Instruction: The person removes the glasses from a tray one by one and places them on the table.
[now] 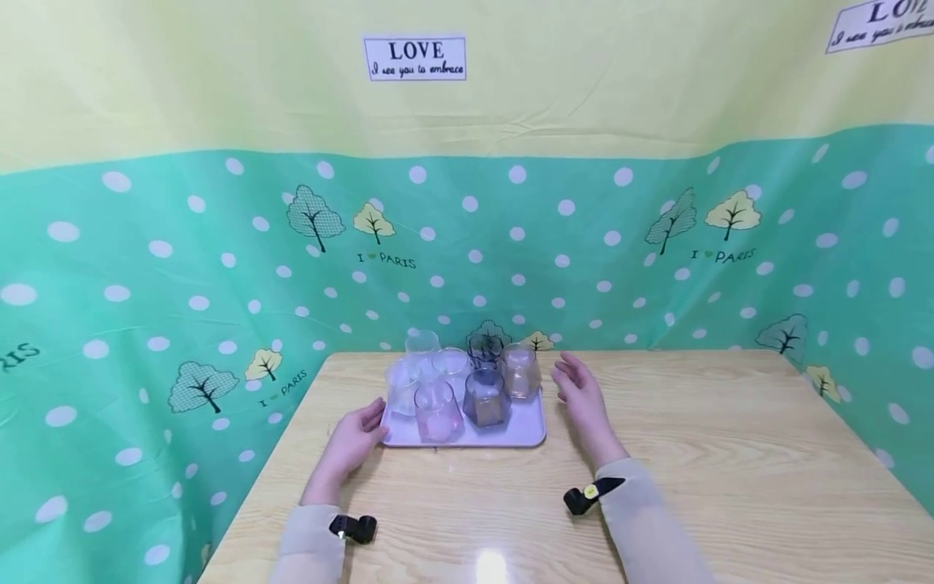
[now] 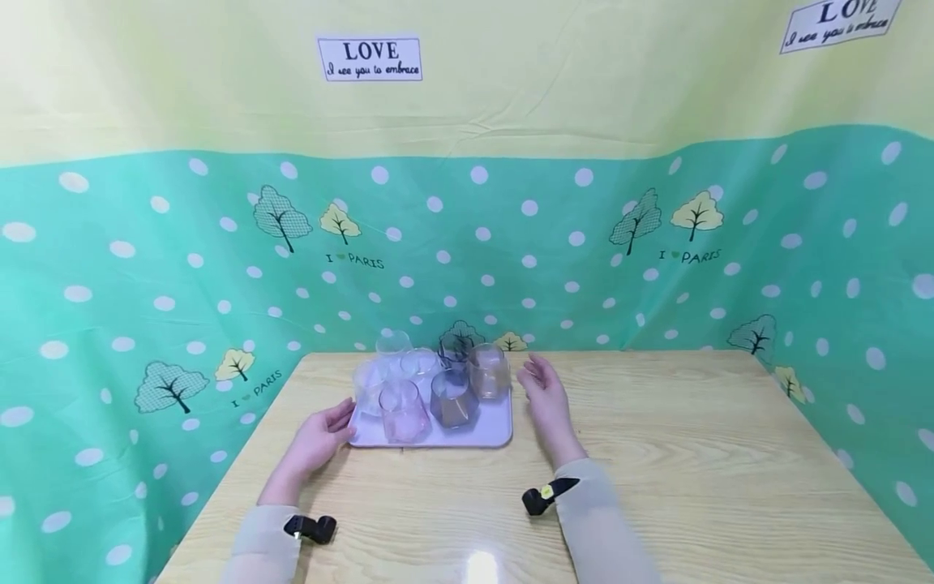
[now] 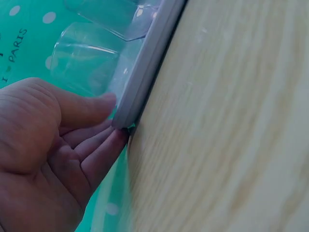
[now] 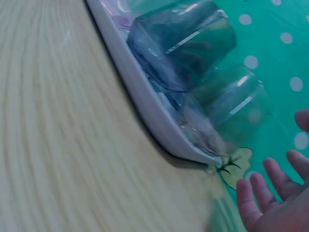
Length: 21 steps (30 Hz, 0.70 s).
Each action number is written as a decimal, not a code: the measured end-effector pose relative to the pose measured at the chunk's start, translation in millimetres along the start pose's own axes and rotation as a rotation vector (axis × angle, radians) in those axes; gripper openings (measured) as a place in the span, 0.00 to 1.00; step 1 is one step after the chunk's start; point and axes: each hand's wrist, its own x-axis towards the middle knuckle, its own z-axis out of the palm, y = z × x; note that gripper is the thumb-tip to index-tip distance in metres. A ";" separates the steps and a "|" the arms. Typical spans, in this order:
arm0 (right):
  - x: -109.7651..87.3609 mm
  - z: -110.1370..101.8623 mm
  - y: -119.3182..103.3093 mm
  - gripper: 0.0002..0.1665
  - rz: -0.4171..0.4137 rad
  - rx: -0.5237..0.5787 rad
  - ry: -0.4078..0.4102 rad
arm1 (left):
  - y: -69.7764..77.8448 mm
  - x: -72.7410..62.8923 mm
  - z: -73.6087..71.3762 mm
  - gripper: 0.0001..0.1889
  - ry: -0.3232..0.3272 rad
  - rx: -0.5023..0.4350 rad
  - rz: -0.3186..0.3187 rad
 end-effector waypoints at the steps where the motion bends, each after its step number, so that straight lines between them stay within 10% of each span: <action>1: 1.9 3.8 2.2 0.40 -0.019 -0.024 -0.009 | -0.3 -0.5 0.4 0.33 -0.001 0.008 -0.001; 21: 28.7 35.3 13.8 0.57 -0.138 -0.283 -0.161 | -0.5 -1.0 1.4 0.31 0.016 0.002 -0.054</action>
